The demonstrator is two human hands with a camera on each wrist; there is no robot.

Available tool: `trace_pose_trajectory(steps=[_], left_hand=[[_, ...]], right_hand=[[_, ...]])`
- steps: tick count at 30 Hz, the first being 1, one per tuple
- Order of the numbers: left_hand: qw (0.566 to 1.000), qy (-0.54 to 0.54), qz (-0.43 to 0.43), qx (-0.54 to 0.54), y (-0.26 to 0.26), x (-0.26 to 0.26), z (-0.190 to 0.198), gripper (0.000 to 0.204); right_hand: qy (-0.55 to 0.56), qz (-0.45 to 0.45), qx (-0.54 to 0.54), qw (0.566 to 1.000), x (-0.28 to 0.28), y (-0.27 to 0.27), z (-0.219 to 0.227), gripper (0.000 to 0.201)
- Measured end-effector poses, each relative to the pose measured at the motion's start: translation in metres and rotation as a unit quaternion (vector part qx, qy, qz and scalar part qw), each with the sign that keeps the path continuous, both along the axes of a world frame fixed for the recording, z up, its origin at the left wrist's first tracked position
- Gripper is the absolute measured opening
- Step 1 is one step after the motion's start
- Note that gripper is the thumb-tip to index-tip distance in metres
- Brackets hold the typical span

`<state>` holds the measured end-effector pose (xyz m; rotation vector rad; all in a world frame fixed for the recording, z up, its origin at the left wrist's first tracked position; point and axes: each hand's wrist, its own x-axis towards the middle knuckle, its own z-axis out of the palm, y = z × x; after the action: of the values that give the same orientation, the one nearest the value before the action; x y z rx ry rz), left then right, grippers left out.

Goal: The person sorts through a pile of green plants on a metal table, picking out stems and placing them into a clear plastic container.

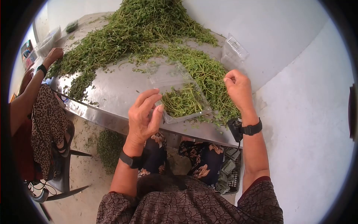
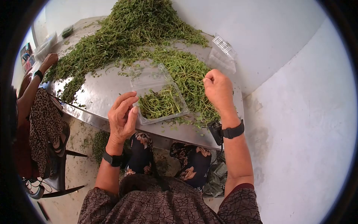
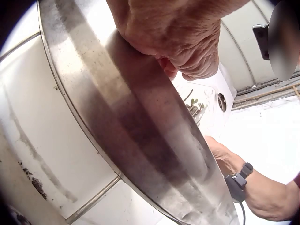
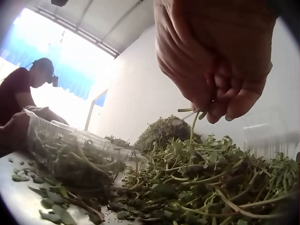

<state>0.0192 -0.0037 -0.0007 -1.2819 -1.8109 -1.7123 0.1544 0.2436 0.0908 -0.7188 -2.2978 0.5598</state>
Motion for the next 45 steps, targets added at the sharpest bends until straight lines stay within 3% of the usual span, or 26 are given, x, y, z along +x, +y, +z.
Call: trace_pose_trajectory(steps=[4, 6, 13, 15, 23, 33, 35, 42, 45], left_hand=[[1.000, 0.006, -0.001, 0.008, 0.001, 0.000, 0.000, 0.021], [1.000, 0.004, -0.001, 0.008, 0.001, 0.000, 0.000, 0.021], [1.000, -0.012, -0.009, 0.011, -0.001, 0.002, 0.002, 0.021], [1.000, -0.017, -0.010, 0.006, -0.001, 0.002, 0.003, 0.021], [1.000, -0.012, -0.017, 0.018, 0.000, 0.000, 0.000, 0.020], [1.000, 0.000, -0.006, 0.010, 0.000, 0.000, 0.000, 0.020], [1.000, 0.002, -0.003, 0.011, 0.001, 0.000, 0.000, 0.020], [1.000, 0.017, 0.000, 0.003, 0.000, 0.000, 0.002, 0.020], [1.000, 0.014, 0.004, -0.005, -0.001, 0.001, 0.002, 0.020]], right_hand=[[0.062, 0.018, 0.013, 0.998, 0.004, -0.001, 0.010, 0.005], [0.100, 0.012, -0.057, 0.993, 0.005, -0.011, 0.021, 0.005], [0.119, 0.045, -0.115, 0.985, -0.002, -0.055, 0.020, 0.004], [0.103, 0.077, -0.107, 0.986, -0.006, -0.063, 0.010, 0.003], [-0.003, 0.059, -0.019, 0.998, -0.011, -0.080, -0.012, 0.006], [-0.002, 0.057, -0.012, 0.998, 0.009, -0.083, -0.001, 0.010], [-0.020, 0.125, 0.073, 0.989, 0.013, -0.085, -0.003, 0.013], [-0.018, 0.176, 0.064, 0.982, 0.010, -0.084, -0.016, 0.014], [-0.044, 0.207, 0.113, 0.971, 0.009, -0.084, -0.019, 0.013]])
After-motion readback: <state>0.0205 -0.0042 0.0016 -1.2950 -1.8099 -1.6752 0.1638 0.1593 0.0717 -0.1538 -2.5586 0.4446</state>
